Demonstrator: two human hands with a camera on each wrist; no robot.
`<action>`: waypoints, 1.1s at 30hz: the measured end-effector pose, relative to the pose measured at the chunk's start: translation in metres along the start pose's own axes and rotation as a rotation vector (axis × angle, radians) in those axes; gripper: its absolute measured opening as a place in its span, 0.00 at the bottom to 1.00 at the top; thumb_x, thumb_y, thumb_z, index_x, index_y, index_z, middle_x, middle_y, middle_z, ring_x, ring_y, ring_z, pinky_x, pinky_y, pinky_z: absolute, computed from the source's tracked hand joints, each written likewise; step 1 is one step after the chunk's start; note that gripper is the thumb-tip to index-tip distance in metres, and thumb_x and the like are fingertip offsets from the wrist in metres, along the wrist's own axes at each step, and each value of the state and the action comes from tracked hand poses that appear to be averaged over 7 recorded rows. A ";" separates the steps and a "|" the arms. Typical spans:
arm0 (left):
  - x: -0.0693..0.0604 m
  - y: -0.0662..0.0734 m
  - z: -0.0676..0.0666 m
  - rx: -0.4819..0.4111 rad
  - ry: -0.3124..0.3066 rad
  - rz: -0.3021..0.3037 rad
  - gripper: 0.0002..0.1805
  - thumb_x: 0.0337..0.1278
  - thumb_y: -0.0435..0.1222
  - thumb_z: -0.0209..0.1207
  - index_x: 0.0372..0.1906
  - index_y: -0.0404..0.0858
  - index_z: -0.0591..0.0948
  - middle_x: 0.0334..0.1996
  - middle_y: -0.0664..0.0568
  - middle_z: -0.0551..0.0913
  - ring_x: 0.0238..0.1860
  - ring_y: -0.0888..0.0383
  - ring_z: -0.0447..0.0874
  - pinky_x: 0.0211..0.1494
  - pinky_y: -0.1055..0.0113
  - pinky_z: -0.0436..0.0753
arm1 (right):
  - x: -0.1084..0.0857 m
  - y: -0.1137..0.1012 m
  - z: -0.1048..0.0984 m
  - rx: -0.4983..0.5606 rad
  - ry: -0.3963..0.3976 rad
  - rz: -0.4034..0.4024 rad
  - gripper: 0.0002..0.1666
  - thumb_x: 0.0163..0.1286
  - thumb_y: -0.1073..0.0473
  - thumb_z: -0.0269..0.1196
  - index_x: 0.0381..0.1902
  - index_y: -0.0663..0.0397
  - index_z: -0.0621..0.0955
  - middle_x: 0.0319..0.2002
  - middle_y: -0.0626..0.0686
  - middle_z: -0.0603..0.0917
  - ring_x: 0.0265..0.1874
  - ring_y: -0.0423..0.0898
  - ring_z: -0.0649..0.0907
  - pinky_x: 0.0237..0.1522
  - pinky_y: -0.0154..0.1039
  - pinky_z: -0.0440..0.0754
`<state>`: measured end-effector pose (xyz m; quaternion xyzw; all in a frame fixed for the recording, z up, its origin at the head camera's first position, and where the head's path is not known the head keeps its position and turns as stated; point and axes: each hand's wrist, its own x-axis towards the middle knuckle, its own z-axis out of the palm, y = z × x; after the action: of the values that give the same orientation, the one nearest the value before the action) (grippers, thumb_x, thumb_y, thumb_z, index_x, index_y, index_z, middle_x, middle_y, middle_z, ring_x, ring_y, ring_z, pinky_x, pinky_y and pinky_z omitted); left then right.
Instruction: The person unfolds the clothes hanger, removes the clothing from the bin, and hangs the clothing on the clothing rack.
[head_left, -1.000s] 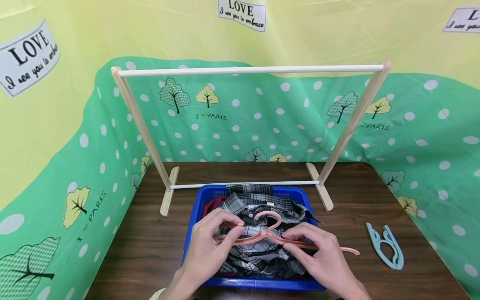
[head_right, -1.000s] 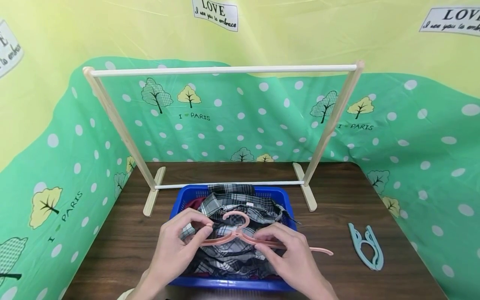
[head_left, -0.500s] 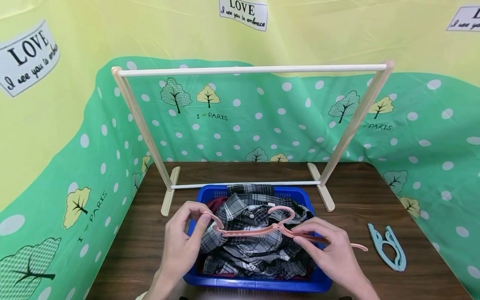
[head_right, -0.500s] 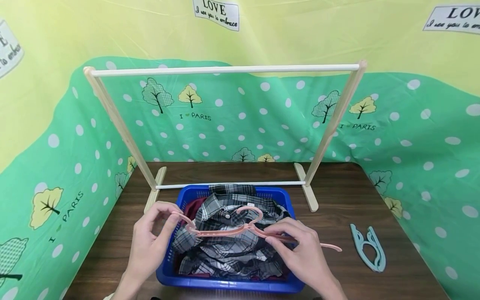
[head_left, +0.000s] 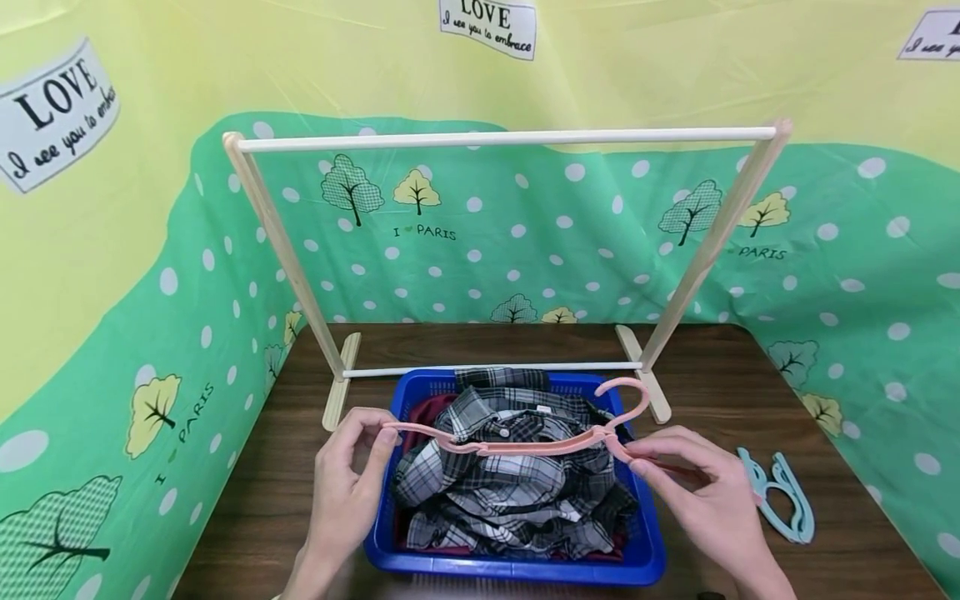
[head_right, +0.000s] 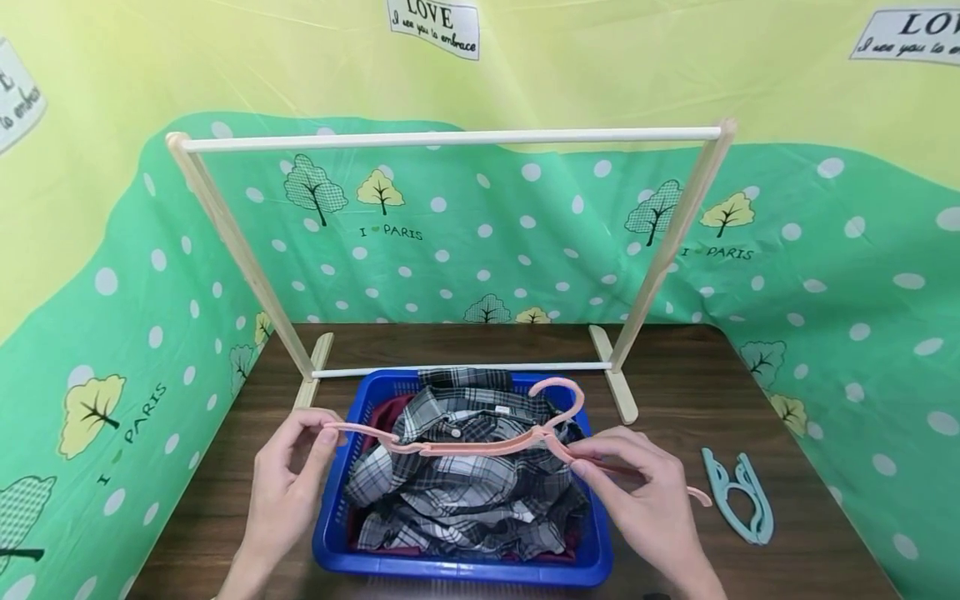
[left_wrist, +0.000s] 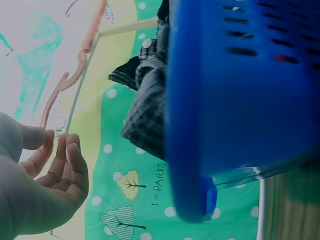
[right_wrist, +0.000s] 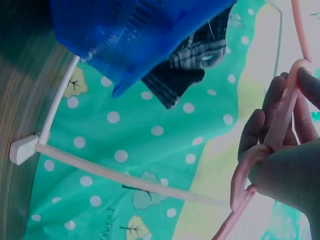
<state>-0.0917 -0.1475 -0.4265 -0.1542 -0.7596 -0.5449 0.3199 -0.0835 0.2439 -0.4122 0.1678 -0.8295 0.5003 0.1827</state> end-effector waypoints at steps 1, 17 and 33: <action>-0.001 -0.001 0.000 0.008 -0.004 -0.002 0.12 0.71 0.18 0.63 0.46 0.38 0.87 0.38 0.50 0.87 0.38 0.61 0.85 0.43 0.75 0.82 | 0.000 0.000 -0.002 0.003 0.017 0.006 0.18 0.66 0.83 0.73 0.48 0.61 0.92 0.44 0.49 0.92 0.42 0.40 0.92 0.45 0.30 0.90; -0.003 -0.003 0.006 0.039 -0.069 -0.047 0.12 0.71 0.23 0.68 0.43 0.44 0.90 0.39 0.58 0.88 0.36 0.62 0.83 0.41 0.74 0.82 | -0.003 -0.001 -0.015 0.020 0.100 0.035 0.15 0.68 0.82 0.72 0.49 0.69 0.92 0.45 0.52 0.92 0.42 0.39 0.92 0.46 0.28 0.89; 0.025 -0.004 0.011 0.117 -0.273 -0.093 0.03 0.78 0.34 0.68 0.48 0.42 0.89 0.38 0.62 0.85 0.37 0.64 0.82 0.39 0.64 0.85 | 0.000 0.000 -0.030 0.034 0.247 0.167 0.14 0.65 0.85 0.71 0.48 0.77 0.90 0.41 0.47 0.93 0.39 0.38 0.90 0.41 0.24 0.86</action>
<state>-0.1165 -0.1420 -0.4153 -0.1727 -0.8328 -0.4880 0.1963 -0.0794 0.2710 -0.3990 0.0383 -0.8033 0.5446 0.2380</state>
